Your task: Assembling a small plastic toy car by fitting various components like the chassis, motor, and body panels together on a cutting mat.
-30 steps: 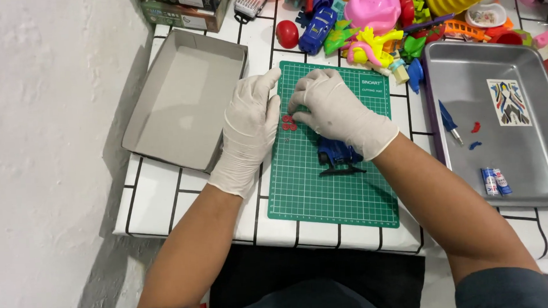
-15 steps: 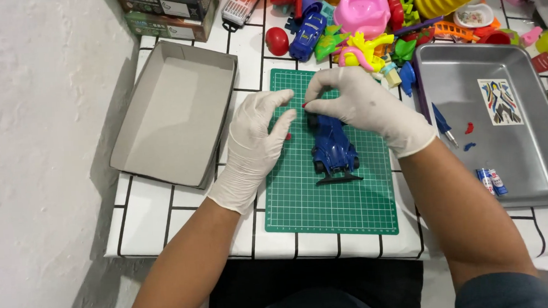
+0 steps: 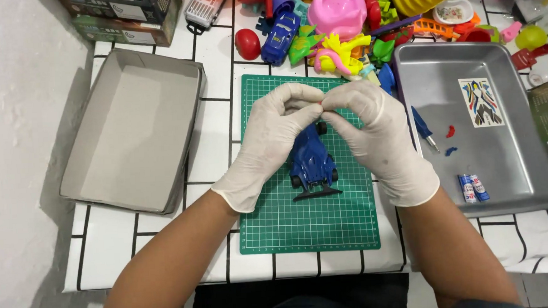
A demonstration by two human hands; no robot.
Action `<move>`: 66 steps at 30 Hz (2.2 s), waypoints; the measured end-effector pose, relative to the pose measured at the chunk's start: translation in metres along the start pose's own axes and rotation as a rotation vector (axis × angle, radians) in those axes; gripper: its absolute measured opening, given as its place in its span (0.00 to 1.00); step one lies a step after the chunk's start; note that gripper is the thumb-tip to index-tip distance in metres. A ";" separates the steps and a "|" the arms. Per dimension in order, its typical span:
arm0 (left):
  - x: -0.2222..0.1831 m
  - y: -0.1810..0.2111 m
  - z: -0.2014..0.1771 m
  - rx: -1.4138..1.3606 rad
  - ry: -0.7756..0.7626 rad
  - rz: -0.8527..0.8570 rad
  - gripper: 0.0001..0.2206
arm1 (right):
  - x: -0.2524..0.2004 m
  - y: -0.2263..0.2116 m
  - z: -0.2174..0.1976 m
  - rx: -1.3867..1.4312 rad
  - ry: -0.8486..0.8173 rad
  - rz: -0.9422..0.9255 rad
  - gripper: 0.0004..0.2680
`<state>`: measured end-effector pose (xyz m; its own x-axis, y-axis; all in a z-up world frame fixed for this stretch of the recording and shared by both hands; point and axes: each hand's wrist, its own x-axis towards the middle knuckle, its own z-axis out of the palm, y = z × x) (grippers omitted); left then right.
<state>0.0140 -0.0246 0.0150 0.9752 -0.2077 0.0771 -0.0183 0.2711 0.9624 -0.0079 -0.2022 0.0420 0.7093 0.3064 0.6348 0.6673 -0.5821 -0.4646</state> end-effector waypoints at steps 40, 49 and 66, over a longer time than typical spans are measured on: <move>-0.031 -0.032 -0.019 1.552 -0.538 0.333 0.53 | -0.017 0.028 0.014 0.256 -0.169 0.926 0.04; -0.031 -0.031 -0.021 1.607 -0.554 0.340 0.55 | -0.018 0.026 0.014 0.083 -0.254 0.829 0.08; -0.029 -0.026 -0.020 1.537 -0.584 0.278 0.56 | -0.021 0.032 0.016 -0.006 -0.328 0.719 0.09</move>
<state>-0.0093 -0.0069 -0.0172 0.7036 -0.7104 0.0184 -0.6961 -0.6837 0.2189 0.0022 -0.2154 0.0035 0.9976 0.0596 -0.0349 0.0193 -0.7256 -0.6878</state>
